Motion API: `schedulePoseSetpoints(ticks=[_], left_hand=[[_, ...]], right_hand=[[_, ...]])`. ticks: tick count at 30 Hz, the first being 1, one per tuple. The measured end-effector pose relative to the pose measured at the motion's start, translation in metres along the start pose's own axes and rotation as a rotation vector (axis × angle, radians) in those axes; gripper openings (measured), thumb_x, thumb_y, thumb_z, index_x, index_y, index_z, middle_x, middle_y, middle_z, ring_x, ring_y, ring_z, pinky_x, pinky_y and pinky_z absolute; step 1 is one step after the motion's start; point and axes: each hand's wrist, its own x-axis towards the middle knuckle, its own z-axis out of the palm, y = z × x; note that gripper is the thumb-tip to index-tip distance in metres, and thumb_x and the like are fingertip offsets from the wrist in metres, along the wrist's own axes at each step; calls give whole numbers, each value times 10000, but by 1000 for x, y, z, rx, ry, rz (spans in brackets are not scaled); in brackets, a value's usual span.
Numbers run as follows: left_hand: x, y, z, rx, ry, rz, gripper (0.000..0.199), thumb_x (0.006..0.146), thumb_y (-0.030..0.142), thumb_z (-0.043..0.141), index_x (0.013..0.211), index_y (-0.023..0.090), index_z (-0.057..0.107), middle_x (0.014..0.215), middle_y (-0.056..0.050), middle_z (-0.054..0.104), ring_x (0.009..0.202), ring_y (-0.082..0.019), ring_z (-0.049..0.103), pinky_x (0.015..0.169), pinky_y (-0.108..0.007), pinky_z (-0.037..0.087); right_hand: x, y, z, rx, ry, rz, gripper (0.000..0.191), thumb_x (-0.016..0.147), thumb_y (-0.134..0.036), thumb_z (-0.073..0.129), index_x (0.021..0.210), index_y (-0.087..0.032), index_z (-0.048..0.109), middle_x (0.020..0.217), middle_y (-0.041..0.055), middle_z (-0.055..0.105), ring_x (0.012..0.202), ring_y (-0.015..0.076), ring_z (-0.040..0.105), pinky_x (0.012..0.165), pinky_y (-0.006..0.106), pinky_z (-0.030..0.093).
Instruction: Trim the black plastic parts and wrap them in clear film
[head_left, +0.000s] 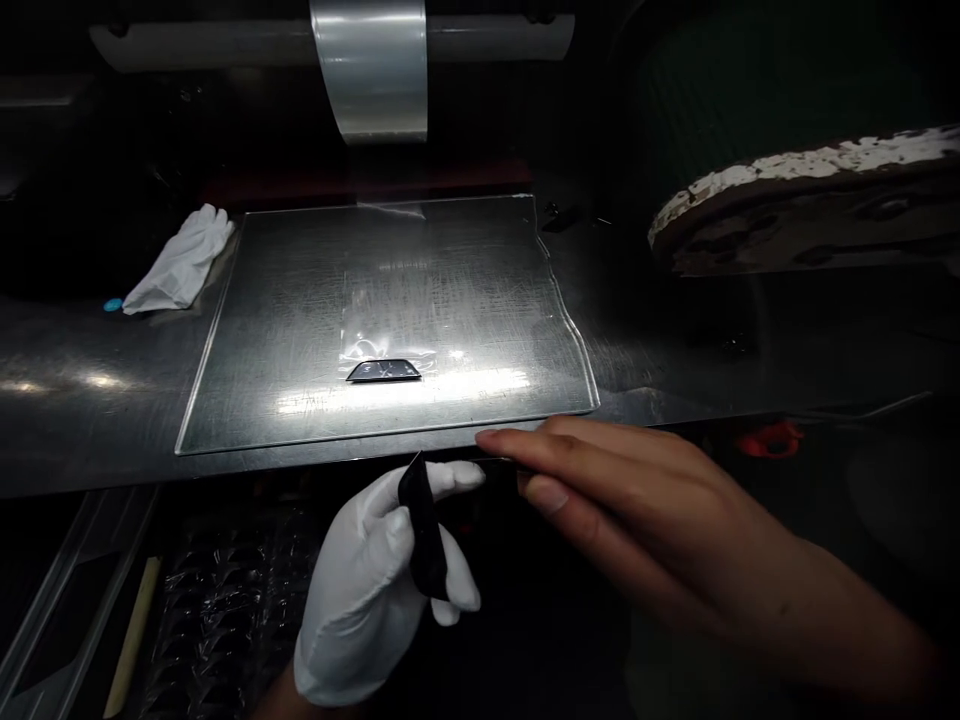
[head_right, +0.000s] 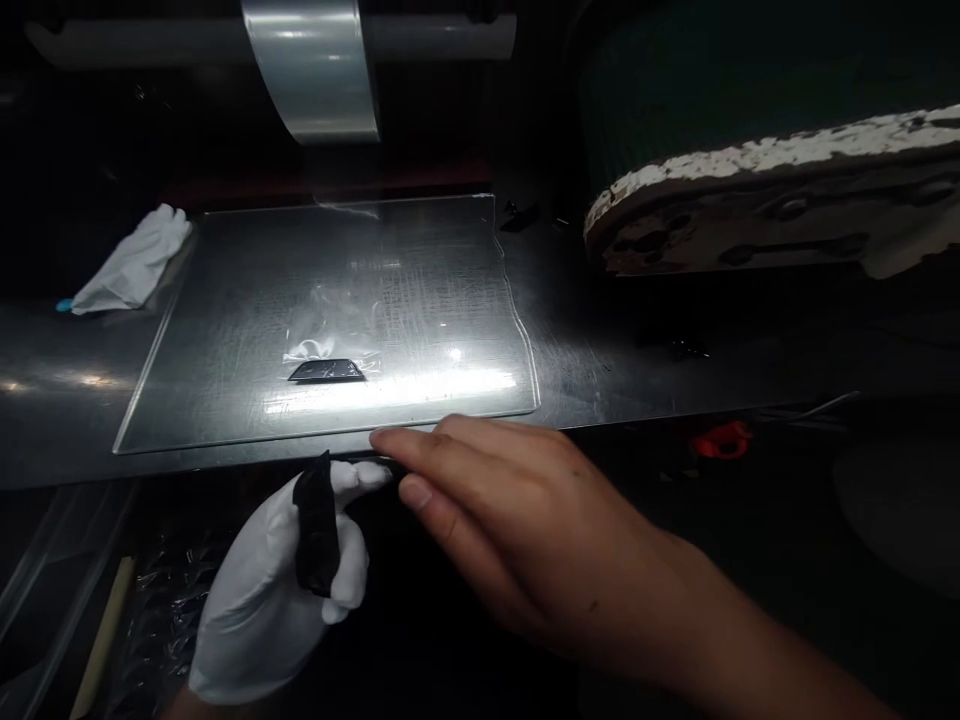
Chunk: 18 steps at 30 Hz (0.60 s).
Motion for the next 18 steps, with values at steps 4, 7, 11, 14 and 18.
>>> schedulePoseSetpoints(ticks=[4,7,11,14,18], left_hand=[[-3,4,5,29,54,-51,335,964,493,667,1137,222,761,1064,-77,746,566,-106,657,492,-200,511],[-6,5,6,31,20,-65,316,968,475,670,1091,199,762,989,-73,737,587,-115,666,513,-199,524],[-8,7,6,26,16,-59,335,938,489,710,1117,210,764,921,-53,706,569,-113,638,493,-206,527],[-7,9,6,49,28,-72,349,916,497,736,1097,201,766,862,-47,696,563,-120,637,494,-211,534],[-4,11,9,63,53,-69,323,900,472,761,1064,194,773,909,-64,720,584,-140,677,490,-211,536]], right_hand=[[11,0,-7,-190,-64,-70,329,1082,-238,554,1392,-209,660,1051,64,734,933,207,652,802,345,541],[16,-2,-6,-270,-104,-97,338,1087,-272,553,1404,-218,661,1025,60,740,896,214,639,779,360,532],[19,-6,-4,-310,-134,-106,326,1089,-292,553,1379,-223,685,990,52,740,856,204,630,702,333,510],[21,-8,-4,-337,-132,-115,322,1083,-288,559,1368,-221,694,962,48,737,837,204,625,669,326,495],[21,-7,-4,-370,-125,-118,314,1088,-291,545,1344,-215,711,940,50,736,821,206,621,657,329,488]])
